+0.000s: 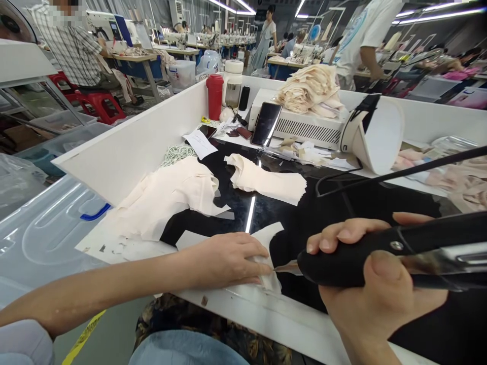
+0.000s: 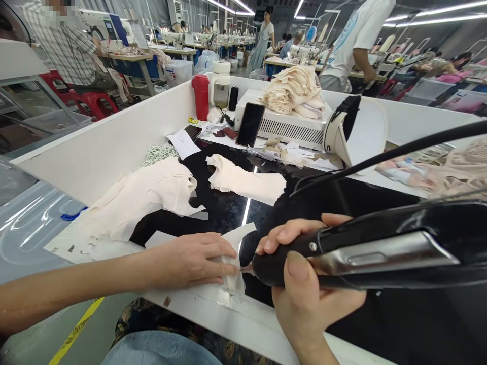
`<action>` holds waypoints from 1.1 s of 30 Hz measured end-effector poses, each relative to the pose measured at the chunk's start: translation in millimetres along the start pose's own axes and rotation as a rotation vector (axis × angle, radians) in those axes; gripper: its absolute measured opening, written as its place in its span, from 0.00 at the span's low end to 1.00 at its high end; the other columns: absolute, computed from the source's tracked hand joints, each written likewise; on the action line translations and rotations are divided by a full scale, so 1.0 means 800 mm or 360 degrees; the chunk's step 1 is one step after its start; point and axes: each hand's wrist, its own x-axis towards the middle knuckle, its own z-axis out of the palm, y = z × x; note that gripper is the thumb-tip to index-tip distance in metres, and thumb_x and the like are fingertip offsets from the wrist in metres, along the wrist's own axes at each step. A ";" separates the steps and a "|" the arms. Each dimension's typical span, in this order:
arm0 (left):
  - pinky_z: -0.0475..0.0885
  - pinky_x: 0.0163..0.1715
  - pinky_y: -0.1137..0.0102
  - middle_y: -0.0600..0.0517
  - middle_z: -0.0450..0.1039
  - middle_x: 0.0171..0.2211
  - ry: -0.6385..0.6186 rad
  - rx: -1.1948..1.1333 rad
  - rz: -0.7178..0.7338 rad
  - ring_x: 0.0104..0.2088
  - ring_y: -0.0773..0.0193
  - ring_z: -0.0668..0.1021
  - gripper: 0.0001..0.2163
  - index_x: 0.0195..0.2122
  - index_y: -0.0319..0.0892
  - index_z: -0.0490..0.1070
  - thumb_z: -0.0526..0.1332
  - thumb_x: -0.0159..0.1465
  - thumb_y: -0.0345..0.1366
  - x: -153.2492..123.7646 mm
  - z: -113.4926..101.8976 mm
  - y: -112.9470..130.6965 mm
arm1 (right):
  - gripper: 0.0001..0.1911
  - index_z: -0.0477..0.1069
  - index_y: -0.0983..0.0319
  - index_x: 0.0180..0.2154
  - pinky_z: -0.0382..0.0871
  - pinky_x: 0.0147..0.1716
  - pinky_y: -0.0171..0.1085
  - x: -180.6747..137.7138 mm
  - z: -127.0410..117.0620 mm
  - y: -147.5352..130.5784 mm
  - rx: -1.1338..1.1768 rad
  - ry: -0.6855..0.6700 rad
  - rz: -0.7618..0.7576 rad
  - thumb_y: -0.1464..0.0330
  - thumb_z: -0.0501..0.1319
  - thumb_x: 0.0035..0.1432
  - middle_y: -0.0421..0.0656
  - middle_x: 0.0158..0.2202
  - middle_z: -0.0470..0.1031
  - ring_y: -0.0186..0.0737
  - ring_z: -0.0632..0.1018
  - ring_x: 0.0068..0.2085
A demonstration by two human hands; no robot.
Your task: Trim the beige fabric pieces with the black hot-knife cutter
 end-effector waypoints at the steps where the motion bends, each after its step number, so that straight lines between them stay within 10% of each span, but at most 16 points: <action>1: 0.78 0.68 0.61 0.41 0.83 0.59 -0.0003 -0.0017 -0.0005 0.59 0.53 0.84 0.14 0.59 0.39 0.83 0.59 0.86 0.38 0.000 0.000 0.000 | 0.24 0.75 0.54 0.46 0.73 0.16 0.37 0.000 0.000 0.000 -0.0003 0.0002 0.0007 0.61 0.82 0.50 0.30 0.27 0.79 0.39 0.75 0.21; 33: 0.74 0.74 0.56 0.34 0.80 0.62 -0.0006 0.0137 -0.0133 0.66 0.48 0.81 0.19 0.65 0.35 0.78 0.67 0.82 0.44 -0.009 0.014 0.052 | 0.23 0.74 0.54 0.46 0.74 0.18 0.37 -0.002 0.002 0.001 -0.0009 -0.0003 0.0047 0.64 0.80 0.52 0.30 0.27 0.79 0.38 0.76 0.21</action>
